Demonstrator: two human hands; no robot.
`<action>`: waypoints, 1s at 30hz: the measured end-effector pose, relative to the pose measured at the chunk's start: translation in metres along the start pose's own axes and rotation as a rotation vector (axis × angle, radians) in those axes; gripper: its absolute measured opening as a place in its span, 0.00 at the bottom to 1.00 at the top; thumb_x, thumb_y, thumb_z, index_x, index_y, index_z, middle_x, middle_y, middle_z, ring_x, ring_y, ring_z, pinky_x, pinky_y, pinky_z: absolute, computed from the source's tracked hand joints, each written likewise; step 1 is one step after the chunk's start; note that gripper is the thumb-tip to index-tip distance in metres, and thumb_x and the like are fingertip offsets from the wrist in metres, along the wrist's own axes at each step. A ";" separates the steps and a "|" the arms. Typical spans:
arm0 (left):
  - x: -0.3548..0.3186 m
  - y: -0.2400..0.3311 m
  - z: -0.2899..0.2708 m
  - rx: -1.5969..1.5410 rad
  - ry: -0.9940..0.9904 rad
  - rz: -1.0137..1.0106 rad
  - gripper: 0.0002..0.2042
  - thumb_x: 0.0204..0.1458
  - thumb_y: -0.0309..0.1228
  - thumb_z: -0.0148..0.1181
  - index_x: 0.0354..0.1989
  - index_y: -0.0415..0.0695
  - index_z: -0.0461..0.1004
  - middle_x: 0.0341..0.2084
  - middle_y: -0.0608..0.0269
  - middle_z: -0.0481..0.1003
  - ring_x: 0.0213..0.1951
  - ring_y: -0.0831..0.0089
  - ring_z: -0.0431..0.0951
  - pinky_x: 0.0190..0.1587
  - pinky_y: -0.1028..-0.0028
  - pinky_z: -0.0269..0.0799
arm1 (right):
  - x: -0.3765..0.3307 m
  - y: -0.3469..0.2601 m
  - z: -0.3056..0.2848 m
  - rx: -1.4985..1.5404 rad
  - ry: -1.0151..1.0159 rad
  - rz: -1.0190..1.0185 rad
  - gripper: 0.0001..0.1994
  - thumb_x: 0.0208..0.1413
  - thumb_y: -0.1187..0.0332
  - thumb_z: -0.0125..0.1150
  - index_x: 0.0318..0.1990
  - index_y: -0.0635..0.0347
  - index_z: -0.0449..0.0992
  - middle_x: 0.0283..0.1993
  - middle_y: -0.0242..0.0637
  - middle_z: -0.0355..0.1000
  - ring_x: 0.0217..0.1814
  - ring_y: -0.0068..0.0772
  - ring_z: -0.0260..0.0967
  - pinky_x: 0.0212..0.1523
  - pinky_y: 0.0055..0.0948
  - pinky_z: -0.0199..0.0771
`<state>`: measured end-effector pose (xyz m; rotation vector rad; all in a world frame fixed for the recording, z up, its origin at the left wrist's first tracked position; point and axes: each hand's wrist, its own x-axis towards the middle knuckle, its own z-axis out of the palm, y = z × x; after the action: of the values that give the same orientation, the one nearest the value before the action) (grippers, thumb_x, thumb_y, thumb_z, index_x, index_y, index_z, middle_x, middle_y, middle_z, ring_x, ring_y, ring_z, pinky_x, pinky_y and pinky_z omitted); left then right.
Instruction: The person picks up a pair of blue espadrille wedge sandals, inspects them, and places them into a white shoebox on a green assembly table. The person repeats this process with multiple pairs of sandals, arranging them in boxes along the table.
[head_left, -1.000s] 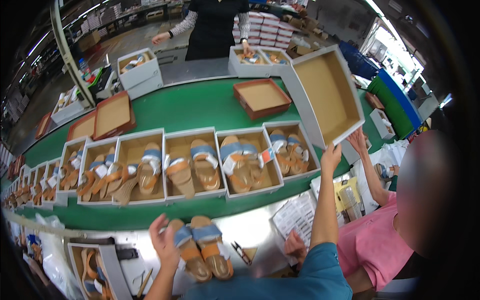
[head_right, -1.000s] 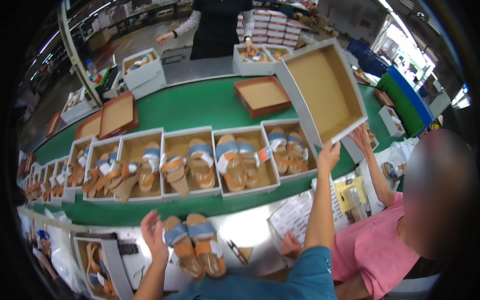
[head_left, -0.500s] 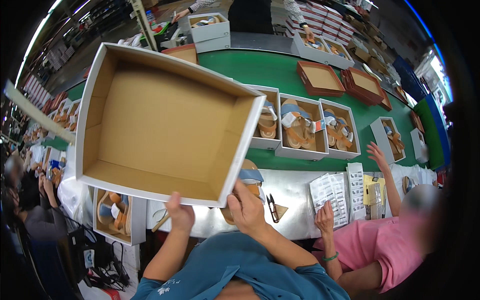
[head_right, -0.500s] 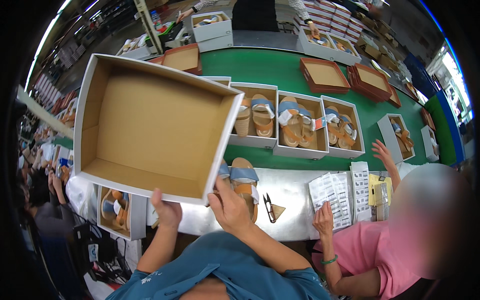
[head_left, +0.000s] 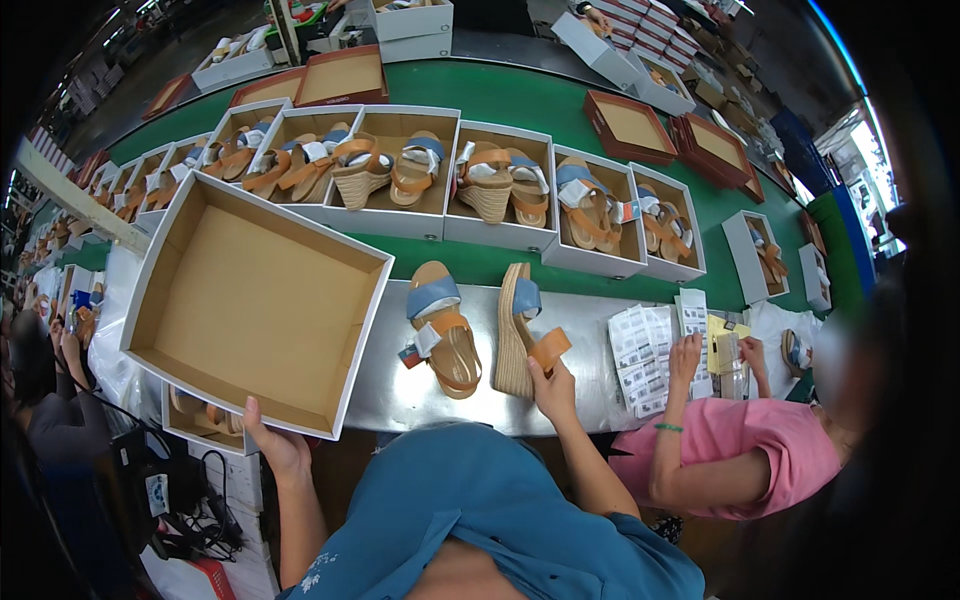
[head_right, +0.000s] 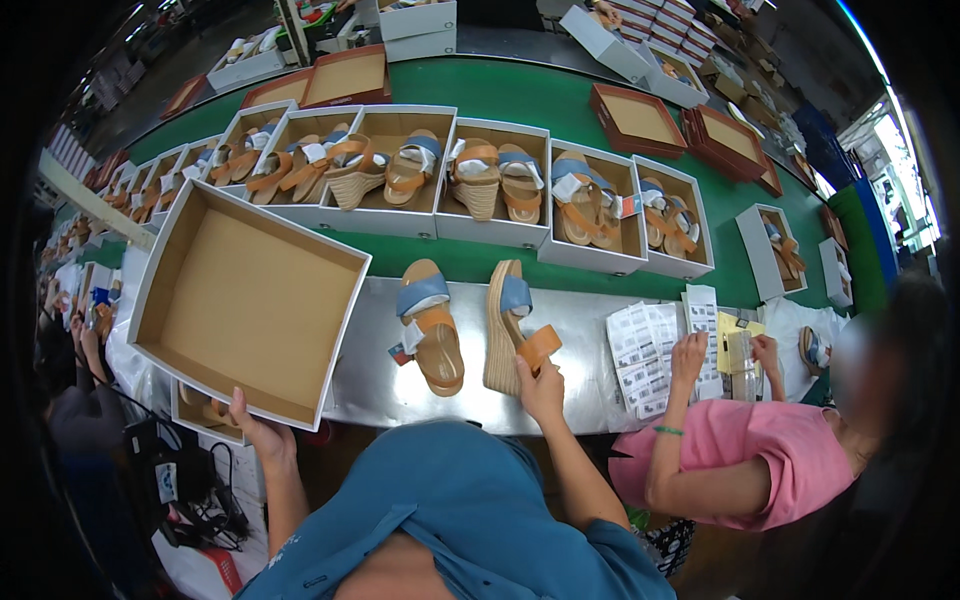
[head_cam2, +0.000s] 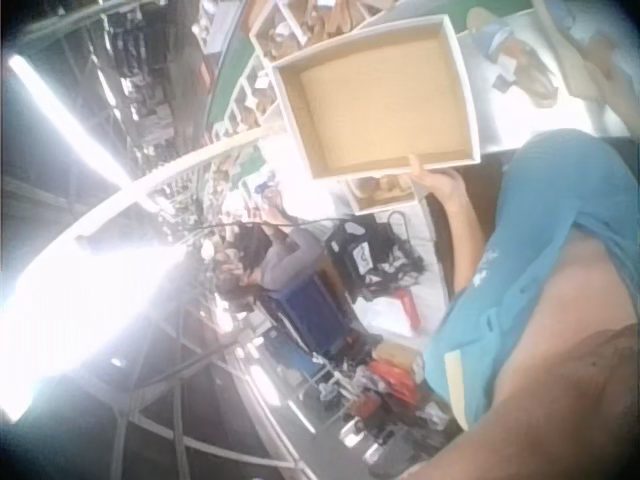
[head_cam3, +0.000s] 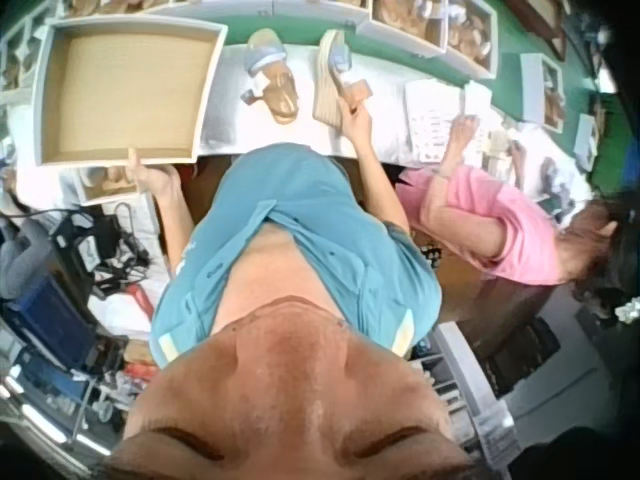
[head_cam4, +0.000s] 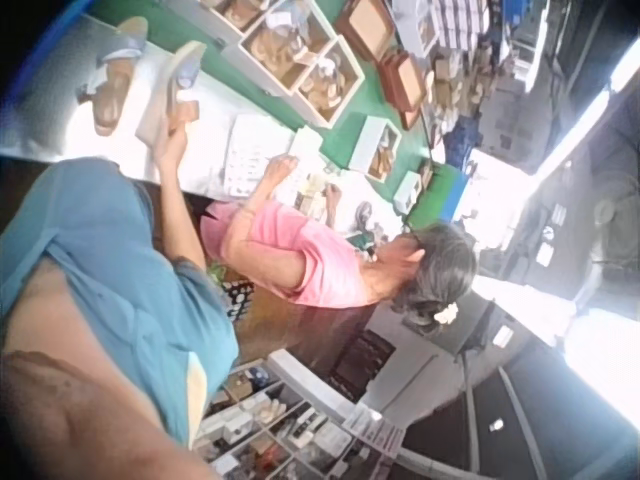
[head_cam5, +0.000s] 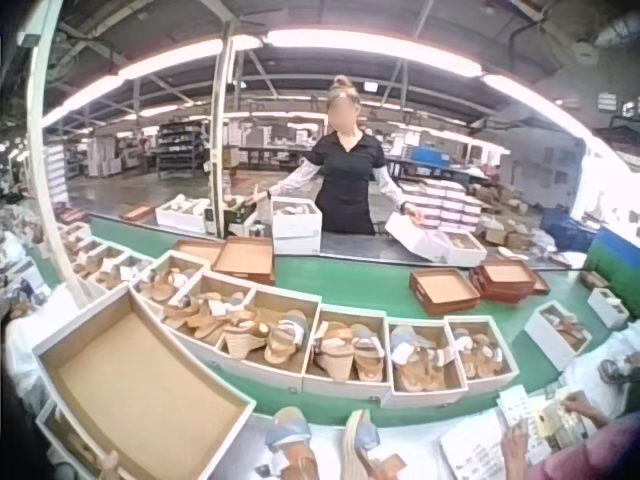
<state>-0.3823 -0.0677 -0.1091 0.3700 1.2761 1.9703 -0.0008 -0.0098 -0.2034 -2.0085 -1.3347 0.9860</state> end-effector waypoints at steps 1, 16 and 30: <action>0.002 -0.001 0.001 -0.007 -0.019 -0.006 0.29 0.56 0.46 0.53 0.61 0.40 0.60 0.54 0.57 0.67 0.58 0.66 0.66 0.60 0.66 0.59 | 0.002 0.003 -0.001 0.092 0.072 -0.015 0.21 0.59 0.57 0.58 0.48 0.70 0.72 0.44 0.51 0.75 0.46 0.47 0.74 0.45 0.37 0.72; -0.017 -0.016 0.055 -0.093 -0.310 -0.081 0.40 0.47 0.57 0.56 0.62 0.39 0.58 0.51 0.53 0.68 0.54 0.61 0.70 0.57 0.63 0.68 | -0.053 -0.248 0.020 0.498 -0.469 -0.511 0.12 0.60 0.68 0.59 0.46 0.67 0.72 0.34 0.36 0.75 0.35 0.22 0.73 0.36 0.25 0.73; -0.004 -0.002 0.002 -0.297 -0.056 -0.017 0.38 0.53 0.53 0.48 0.67 0.43 0.50 0.62 0.52 0.58 0.63 0.57 0.60 0.64 0.61 0.59 | -0.022 -0.046 0.033 0.051 -0.426 -0.496 0.52 0.45 0.63 0.70 0.70 0.72 0.39 0.69 0.62 0.48 0.72 0.55 0.48 0.67 0.40 0.56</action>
<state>-0.3774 -0.0689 -0.1098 0.2637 0.9299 2.0812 -0.0576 -0.0121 -0.1820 -1.3592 -1.8872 1.2192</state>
